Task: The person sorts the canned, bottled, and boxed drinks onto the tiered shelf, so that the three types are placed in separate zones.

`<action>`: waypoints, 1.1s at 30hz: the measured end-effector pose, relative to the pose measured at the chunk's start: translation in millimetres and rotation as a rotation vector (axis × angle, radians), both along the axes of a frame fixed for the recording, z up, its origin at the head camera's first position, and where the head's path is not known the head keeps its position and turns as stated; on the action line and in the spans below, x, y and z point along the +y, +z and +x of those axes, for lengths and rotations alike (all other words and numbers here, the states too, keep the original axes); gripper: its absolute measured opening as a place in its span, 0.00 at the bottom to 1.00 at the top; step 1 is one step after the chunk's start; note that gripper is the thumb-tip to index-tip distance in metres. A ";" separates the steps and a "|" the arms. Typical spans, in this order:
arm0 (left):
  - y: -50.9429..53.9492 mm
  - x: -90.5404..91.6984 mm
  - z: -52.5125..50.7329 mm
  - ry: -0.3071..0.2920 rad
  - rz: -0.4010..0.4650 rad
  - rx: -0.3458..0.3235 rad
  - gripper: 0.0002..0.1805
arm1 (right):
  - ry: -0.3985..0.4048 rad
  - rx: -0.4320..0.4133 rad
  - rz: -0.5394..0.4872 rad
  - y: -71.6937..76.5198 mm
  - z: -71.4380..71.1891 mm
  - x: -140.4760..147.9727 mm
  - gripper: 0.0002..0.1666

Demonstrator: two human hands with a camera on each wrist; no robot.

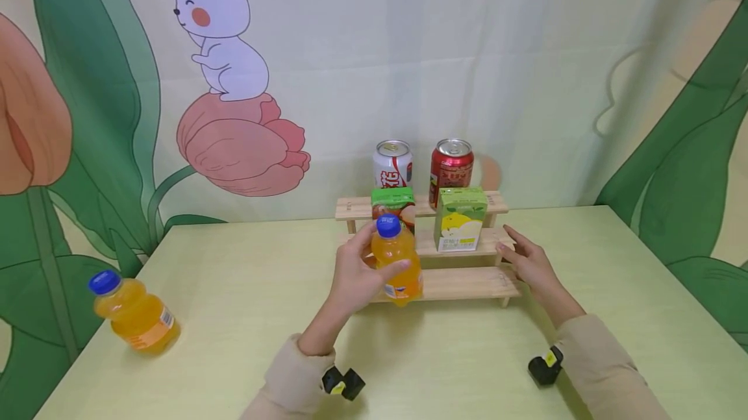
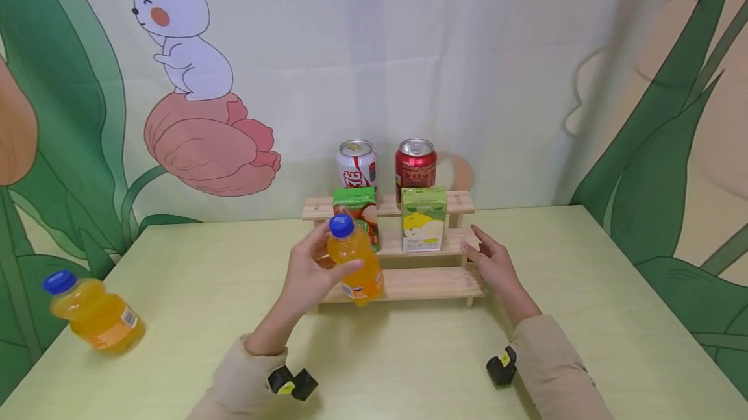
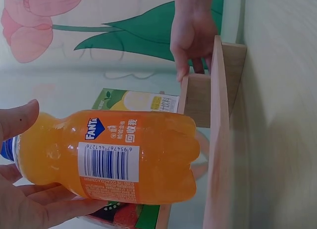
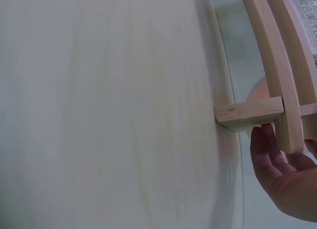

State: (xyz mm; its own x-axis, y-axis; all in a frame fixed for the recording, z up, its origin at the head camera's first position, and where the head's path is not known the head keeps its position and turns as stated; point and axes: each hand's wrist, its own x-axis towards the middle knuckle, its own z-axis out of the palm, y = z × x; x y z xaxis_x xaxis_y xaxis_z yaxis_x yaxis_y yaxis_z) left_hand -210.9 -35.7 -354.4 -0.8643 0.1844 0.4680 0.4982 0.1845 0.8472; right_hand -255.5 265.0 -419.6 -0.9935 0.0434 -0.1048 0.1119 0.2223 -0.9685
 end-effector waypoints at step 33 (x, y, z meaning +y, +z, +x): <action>-6.5 43.0 -7.0 -0.074 -0.033 -0.031 0.31 | 0.016 0.014 0.033 -0.9 0.2 0.5 0.39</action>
